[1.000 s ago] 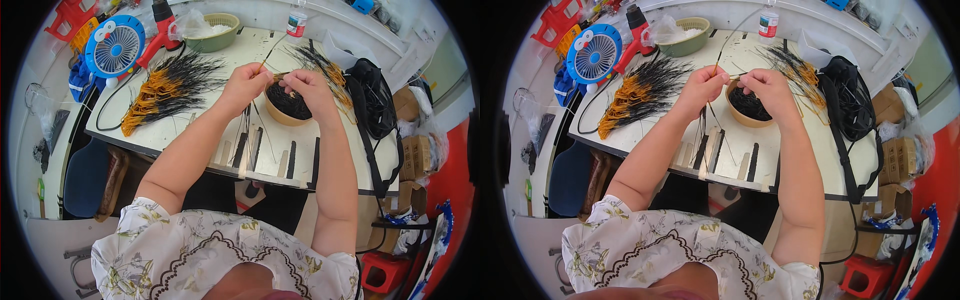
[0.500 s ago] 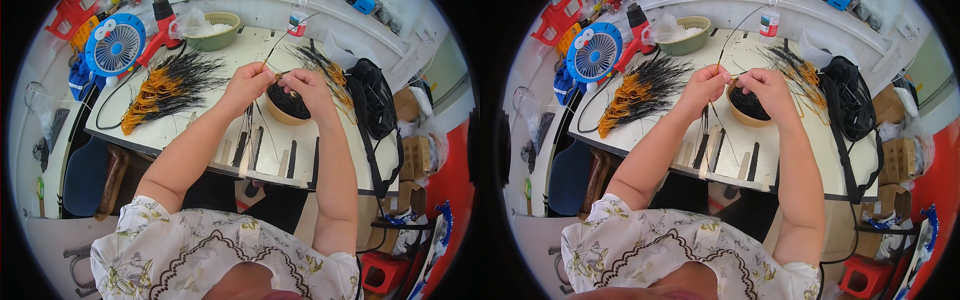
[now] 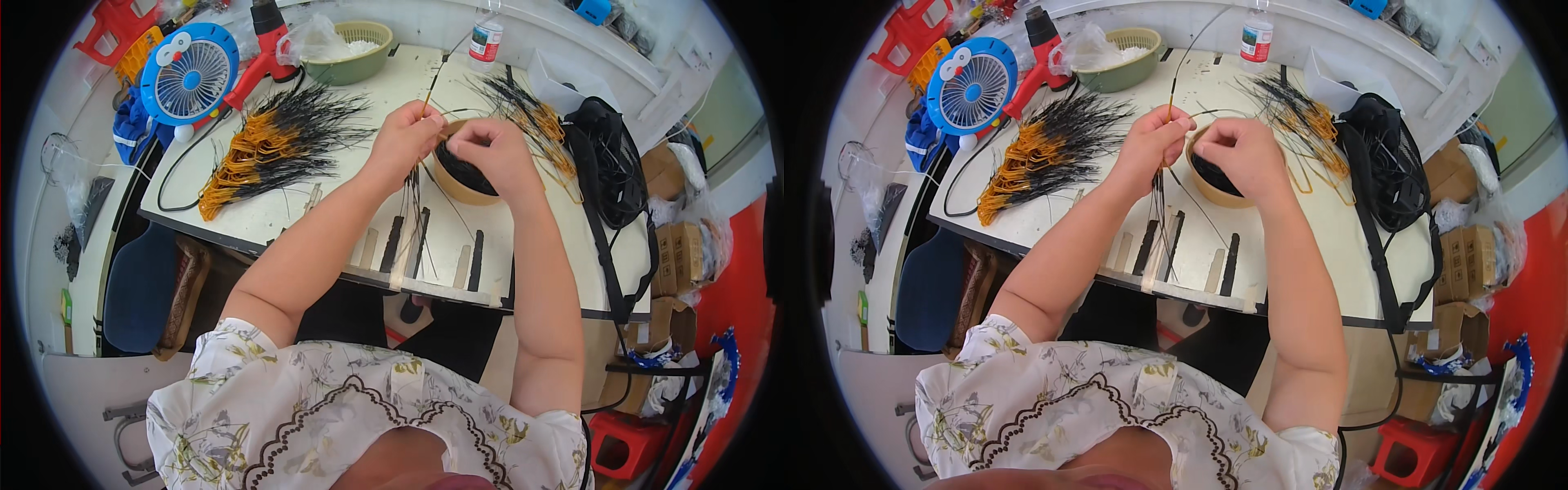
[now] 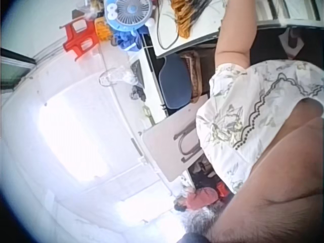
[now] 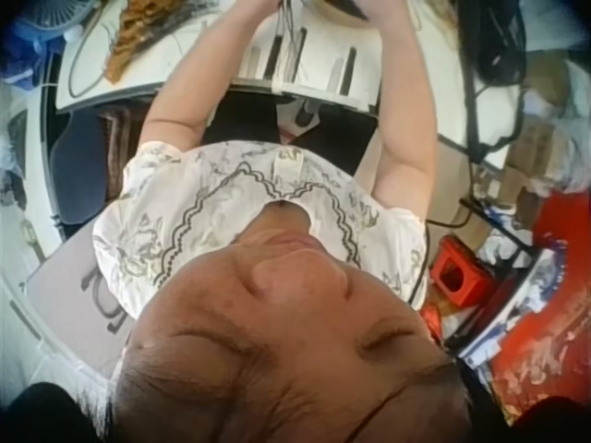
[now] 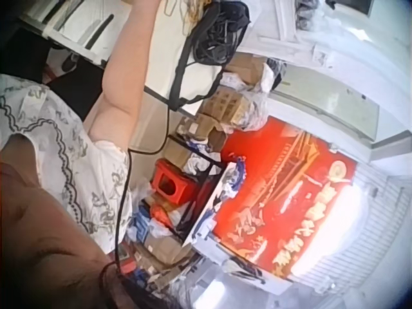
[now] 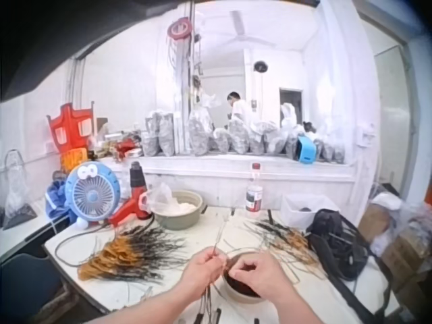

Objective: The person slides small black tubes from a bowl onto thin wire stems by hand and places the assembled stems onto the table.

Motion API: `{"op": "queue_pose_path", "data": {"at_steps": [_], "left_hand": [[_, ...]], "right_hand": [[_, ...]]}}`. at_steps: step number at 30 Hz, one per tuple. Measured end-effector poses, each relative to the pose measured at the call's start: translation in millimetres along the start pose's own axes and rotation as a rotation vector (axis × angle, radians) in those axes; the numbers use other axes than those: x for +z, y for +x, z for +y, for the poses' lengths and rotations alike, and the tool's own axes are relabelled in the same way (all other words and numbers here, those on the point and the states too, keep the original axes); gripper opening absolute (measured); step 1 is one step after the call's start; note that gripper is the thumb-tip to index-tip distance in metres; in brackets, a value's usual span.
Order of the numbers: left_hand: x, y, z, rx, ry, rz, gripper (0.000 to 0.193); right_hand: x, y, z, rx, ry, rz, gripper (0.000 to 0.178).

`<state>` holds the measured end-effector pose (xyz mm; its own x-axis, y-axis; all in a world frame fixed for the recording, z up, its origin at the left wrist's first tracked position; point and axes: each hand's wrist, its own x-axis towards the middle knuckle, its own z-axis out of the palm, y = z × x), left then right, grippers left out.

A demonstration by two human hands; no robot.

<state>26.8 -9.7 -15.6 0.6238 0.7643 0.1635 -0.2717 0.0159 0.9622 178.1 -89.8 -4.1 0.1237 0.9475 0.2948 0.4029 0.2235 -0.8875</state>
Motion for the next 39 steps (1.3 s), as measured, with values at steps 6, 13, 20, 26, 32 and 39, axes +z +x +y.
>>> {"op": "queue_pose_path", "data": {"at_steps": [6, 13, 20, 26, 32, 39], "left_hand": [[-12.1, 2.3, 2.8, -0.092, -0.052, -0.052, 0.011], [-11.5, 1.0, 4.9, -0.158, -0.079, -0.2, 0.01], [-11.2, 1.8, 3.0, -0.149, -0.083, -0.215, 0.009], [-9.8, -0.5, 6.5, -0.158, -0.073, -0.185, 0.009], [-9.0, -1.4, 7.8, -0.163, -0.051, -0.192, 0.012], [-9.3, -1.2, 5.7, -0.165, -0.059, -0.208, 0.012]], "right_hand": [[-19.8, -4.2, -28.0, 0.028, -0.174, 0.18, 0.013], [-27.3, -4.2, -18.6, -0.226, -0.419, 0.232, 0.012], [-25.9, -3.2, -16.1, -0.059, -0.282, 0.112, 0.012], [-26.7, -1.1, -10.6, -0.073, -0.195, 0.042, 0.009], [-23.7, 0.1, -8.0, -0.038, -0.123, 0.047, 0.009], [-22.7, 0.9, -2.3, -0.166, -0.211, 0.056, 0.009]]}}
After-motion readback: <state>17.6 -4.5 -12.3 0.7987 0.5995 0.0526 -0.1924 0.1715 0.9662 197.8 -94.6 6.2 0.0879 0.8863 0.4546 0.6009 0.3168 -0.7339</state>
